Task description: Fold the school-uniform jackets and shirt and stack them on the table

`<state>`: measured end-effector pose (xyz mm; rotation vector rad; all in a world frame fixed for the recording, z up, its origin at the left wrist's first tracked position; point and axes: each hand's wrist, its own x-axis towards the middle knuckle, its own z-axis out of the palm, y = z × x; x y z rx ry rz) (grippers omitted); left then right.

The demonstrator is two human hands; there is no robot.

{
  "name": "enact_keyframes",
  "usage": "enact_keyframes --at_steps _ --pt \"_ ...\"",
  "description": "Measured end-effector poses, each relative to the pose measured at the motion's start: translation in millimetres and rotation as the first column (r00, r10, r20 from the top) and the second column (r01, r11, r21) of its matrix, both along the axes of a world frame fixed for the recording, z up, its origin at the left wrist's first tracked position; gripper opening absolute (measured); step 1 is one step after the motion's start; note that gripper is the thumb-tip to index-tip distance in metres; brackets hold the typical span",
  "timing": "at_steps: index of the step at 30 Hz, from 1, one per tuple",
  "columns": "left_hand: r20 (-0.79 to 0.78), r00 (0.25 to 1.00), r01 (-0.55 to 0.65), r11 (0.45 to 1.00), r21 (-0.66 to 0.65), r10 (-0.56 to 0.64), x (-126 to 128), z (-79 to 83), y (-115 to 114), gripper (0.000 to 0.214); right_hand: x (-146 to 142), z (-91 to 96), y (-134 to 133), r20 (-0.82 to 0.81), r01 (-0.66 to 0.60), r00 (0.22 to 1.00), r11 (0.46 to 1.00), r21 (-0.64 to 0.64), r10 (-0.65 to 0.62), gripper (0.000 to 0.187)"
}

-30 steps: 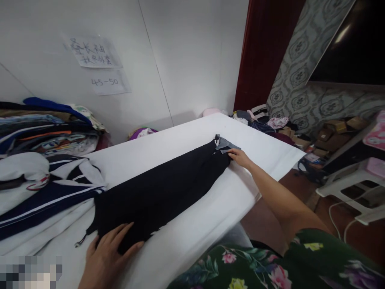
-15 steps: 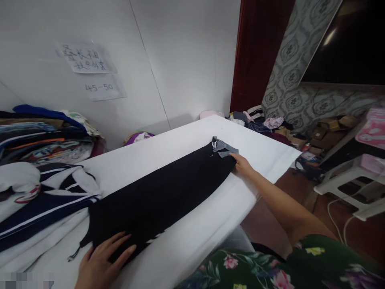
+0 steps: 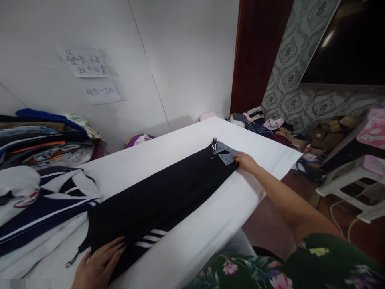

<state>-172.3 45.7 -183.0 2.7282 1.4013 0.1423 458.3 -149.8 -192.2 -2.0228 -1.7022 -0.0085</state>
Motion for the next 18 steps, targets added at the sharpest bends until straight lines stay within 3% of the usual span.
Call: enact_keyframes --at_steps 3,9,18 --pt "-0.015 0.999 0.030 0.995 -0.099 -0.032 -6.8 -6.6 3.9 0.035 -1.8 1.4 -4.4 -0.028 0.005 1.000 0.999 -0.045 -0.007 0.027" --pt "-0.008 1.000 -0.012 0.993 -0.118 0.011 -13.3 -8.7 12.4 0.038 -11.0 -5.1 -22.2 -0.131 0.026 0.991 0.998 -0.059 -0.033 0.048" --pt "-0.048 0.992 -0.109 0.989 0.104 0.115 6.6 -3.2 -0.3 0.051 -4.1 -0.8 -5.9 -0.131 0.032 0.991 0.998 -0.060 -0.039 0.030"
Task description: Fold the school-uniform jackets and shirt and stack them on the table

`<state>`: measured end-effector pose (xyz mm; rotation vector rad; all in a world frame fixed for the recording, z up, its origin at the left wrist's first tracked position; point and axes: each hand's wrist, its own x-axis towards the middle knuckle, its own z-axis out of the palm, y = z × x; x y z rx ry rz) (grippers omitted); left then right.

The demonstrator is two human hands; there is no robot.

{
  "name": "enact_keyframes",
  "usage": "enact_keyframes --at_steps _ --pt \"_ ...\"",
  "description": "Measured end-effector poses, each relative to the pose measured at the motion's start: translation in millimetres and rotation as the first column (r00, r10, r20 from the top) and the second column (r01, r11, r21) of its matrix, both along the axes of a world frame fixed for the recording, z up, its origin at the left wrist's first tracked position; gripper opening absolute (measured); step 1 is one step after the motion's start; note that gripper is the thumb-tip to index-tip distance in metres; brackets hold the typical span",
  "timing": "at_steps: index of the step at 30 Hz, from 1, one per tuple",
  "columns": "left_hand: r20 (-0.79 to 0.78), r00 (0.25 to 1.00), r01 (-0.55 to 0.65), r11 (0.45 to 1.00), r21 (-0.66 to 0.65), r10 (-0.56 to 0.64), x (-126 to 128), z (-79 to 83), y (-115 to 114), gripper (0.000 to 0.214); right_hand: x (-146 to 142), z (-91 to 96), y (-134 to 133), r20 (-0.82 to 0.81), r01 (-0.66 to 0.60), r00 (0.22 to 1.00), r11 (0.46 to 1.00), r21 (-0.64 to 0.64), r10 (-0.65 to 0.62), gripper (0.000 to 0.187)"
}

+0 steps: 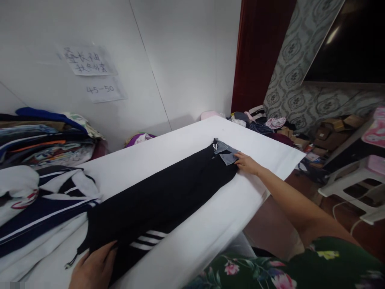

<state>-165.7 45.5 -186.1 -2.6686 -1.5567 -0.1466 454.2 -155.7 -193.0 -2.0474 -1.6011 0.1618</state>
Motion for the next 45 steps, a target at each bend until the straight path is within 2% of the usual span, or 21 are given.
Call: enact_keyframes --at_steps 4,7,10,13,16,19,22,26,28,31,35,39,42,45 --pt "-0.027 0.994 0.106 0.994 -0.038 -0.107 -13.5 -8.1 1.5 0.044 3.2 0.0 7.5 -0.052 -0.004 0.999 0.996 -0.094 -0.001 0.026" --pt "-0.021 0.992 0.127 0.990 -0.053 -0.128 -23.3 -12.0 2.2 0.042 0.7 1.4 9.0 -0.080 0.016 0.997 0.993 -0.120 -0.026 0.022" --pt "0.011 0.995 0.102 0.993 -0.062 -0.101 -24.2 -11.0 2.3 0.042 -8.1 5.4 11.1 -0.052 0.019 0.998 0.998 -0.065 -0.022 0.026" --pt "0.065 0.996 0.063 0.992 -0.110 -0.056 -18.2 -5.2 2.8 0.041 -21.4 9.0 15.9 0.021 -0.029 0.999 0.999 0.022 0.028 0.029" --pt "0.106 0.994 0.024 0.988 -0.153 -0.008 -10.6 2.8 1.7 0.041 -31.5 8.0 22.0 0.064 -0.058 0.996 0.998 -0.023 0.060 0.022" --pt "0.121 0.992 0.001 0.987 -0.159 0.019 -4.8 9.8 -2.6 0.040 -32.7 4.6 27.5 0.021 -0.074 0.997 0.996 -0.050 0.075 0.010" --pt "0.112 0.993 -0.021 0.989 -0.145 0.038 -0.9 15.8 -7.7 0.041 -28.5 5.7 34.8 -0.062 -0.079 0.995 0.996 0.041 0.081 0.013" --pt "0.103 0.992 -0.053 0.990 -0.130 0.067 5.8 23.4 -11.1 0.042 -28.1 11.0 53.2 -0.058 0.019 0.998 0.986 0.169 -0.009 0.016" --pt "0.083 0.994 -0.063 0.990 -0.129 0.074 9.9 25.5 -12.3 0.042 -31.3 9.7 63.4 0.004 0.028 1.000 0.985 0.171 -0.029 0.014" --pt "0.022 0.997 -0.066 0.994 -0.083 0.068 13.1 23.9 -15.3 0.046 -35.7 1.7 73.0 0.080 -0.014 0.997 0.993 0.115 0.005 0.013" --pt "-0.045 0.999 0.026 1.000 -0.003 -0.026 5.4 16.7 -19.7 0.046 -35.1 -7.3 72.3 0.090 -0.042 0.995 0.995 0.093 0.034 0.011" --pt "-0.083 0.992 0.091 0.992 -0.082 -0.098 -7.4 13.1 -25.3 0.052 -36.1 -8.0 61.6 0.151 -0.033 0.988 0.996 0.083 0.020 0.012" --pt "-0.069 0.993 0.089 0.993 -0.073 -0.094 -9.5 16.9 -33.7 0.055 -44.3 -9.9 54.0 0.234 0.053 0.969 0.992 0.111 -0.078 0.019" --pt "-0.024 0.995 0.092 0.995 -0.043 -0.094 2.1 27.6 -44.2 0.054 -54.6 -14.5 53.2 0.231 0.102 0.965 0.989 0.108 -0.125 0.024"
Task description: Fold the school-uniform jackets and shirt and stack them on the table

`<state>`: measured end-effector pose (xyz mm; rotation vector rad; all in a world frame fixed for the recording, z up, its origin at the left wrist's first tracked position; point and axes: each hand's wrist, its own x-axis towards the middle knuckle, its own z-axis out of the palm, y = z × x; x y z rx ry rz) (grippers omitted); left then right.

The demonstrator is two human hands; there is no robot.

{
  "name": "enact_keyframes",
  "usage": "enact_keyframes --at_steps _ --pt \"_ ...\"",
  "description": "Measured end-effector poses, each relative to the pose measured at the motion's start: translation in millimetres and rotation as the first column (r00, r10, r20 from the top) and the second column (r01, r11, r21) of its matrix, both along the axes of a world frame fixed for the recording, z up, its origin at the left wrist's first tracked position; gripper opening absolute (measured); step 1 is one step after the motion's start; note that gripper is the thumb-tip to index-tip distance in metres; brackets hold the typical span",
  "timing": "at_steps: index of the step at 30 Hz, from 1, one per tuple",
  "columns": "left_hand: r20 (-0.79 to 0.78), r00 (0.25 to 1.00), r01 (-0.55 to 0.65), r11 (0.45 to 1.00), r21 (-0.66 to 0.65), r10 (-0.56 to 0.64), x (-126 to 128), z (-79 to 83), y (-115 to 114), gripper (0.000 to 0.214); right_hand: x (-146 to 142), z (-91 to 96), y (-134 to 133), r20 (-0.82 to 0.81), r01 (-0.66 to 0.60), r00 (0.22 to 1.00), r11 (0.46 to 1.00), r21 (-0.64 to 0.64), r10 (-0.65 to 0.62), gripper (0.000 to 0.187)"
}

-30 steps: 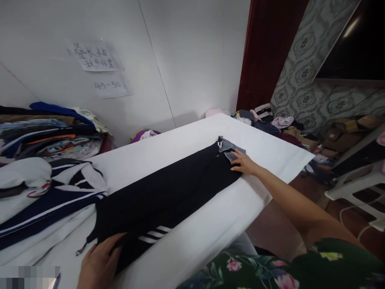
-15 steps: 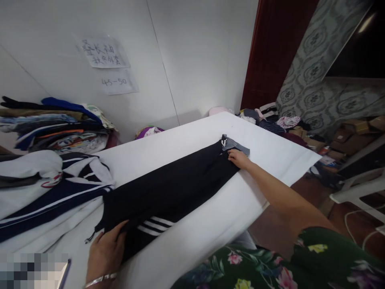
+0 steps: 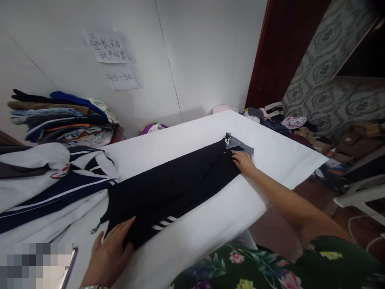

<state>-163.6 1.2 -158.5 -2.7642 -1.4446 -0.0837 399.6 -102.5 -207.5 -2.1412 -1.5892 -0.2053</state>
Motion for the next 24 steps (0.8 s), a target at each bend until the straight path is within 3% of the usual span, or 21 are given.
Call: enact_keyframes --at_steps 2,5,9,13,17,21,24 --pt "0.048 0.998 0.046 0.999 0.003 -0.046 17.5 7.8 -6.9 0.049 -4.8 -2.7 3.5 -0.018 0.013 1.000 1.000 -0.016 -0.013 0.026" --pt "0.147 0.960 0.233 0.971 0.057 -0.239 53.9 11.4 -16.8 0.041 -7.6 -3.9 10.3 -0.004 0.039 0.999 0.998 -0.042 -0.040 0.028" --pt "0.172 0.861 0.475 0.878 0.069 -0.479 93.6 -4.3 -24.3 0.040 -8.8 -0.3 11.2 0.057 0.081 0.995 0.994 -0.080 -0.076 0.030" --pt "0.182 0.874 0.456 0.890 0.019 -0.452 103.6 -17.3 -21.5 0.038 -19.9 6.4 0.8 0.043 0.086 0.996 0.995 -0.052 -0.084 0.030" --pt "0.222 0.904 0.384 0.922 -0.042 -0.366 111.2 -9.5 -16.6 0.037 -52.2 10.4 -7.5 -0.068 0.008 0.998 1.000 0.006 -0.008 0.038" --pt "0.243 0.913 0.361 0.926 -0.108 -0.327 137.0 0.6 -17.3 0.036 -84.8 14.2 -5.3 -0.093 -0.140 0.987 0.983 -0.117 0.130 0.045" --pt "0.258 0.902 0.395 0.904 -0.165 -0.347 160.5 2.8 -19.8 0.036 -92.7 19.4 -0.4 -0.103 -0.174 0.983 0.951 -0.256 0.152 0.051"
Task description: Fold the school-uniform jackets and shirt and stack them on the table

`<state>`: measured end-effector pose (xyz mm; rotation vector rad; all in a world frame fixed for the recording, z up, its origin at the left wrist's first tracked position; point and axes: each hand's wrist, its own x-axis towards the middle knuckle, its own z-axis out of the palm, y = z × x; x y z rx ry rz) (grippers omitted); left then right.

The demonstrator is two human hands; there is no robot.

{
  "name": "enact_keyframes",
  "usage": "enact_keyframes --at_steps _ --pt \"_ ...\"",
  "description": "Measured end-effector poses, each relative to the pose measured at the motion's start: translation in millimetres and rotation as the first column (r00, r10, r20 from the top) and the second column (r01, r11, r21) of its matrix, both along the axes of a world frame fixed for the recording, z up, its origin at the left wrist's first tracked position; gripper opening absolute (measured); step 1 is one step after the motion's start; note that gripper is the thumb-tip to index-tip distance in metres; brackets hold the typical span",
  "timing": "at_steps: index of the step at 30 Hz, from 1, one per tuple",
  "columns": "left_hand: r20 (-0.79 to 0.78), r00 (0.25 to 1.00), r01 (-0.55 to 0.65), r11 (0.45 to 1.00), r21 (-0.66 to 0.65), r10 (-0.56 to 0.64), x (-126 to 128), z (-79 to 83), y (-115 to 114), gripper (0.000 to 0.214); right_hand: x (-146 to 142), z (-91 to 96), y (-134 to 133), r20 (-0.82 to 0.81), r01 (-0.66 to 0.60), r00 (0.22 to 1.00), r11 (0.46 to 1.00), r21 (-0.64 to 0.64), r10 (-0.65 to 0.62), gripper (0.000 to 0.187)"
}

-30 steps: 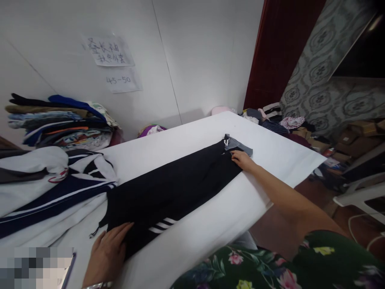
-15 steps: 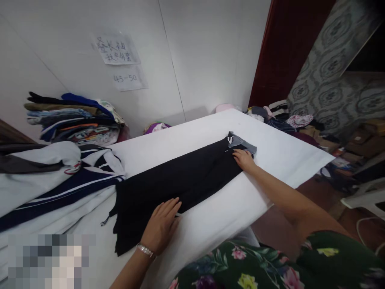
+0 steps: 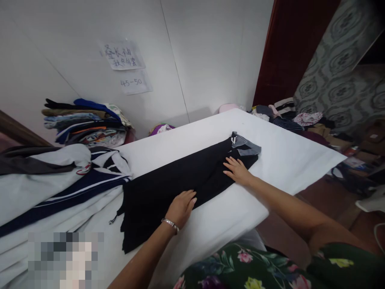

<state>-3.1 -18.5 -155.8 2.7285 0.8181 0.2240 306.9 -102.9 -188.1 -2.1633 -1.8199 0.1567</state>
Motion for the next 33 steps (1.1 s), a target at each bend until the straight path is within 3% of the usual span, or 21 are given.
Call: enact_keyframes --at_steps 4,10,13,18,25,33 --pt "-0.101 0.993 -0.060 0.997 -0.048 0.055 25.1 4.4 2.9 0.039 4.8 3.4 4.0 -0.033 -0.004 0.999 0.997 -0.079 0.002 0.054" --pt "-0.263 0.946 -0.186 0.982 0.041 0.190 53.1 12.4 13.7 0.035 18.4 6.1 16.8 -0.203 0.044 0.979 0.996 0.076 -0.028 0.035" --pt "-0.254 0.935 -0.225 0.967 0.117 0.249 63.8 9.9 16.0 0.028 19.6 13.4 29.1 -0.102 0.087 0.991 0.995 0.039 -0.082 0.028" --pt "-0.299 0.901 -0.294 0.949 0.111 0.314 73.8 4.4 18.9 0.028 11.3 26.1 44.3 0.141 0.121 0.984 0.987 -0.102 -0.106 0.028" --pt "-0.305 0.892 -0.304 0.942 0.140 0.333 78.7 1.6 21.8 0.036 4.9 28.5 55.5 0.167 0.102 0.983 0.988 -0.120 -0.081 0.020" --pt "-0.260 0.896 -0.334 0.931 0.143 0.361 76.8 -3.3 19.0 0.038 -0.7 22.5 52.6 0.176 0.097 0.980 0.994 -0.041 -0.088 0.020"
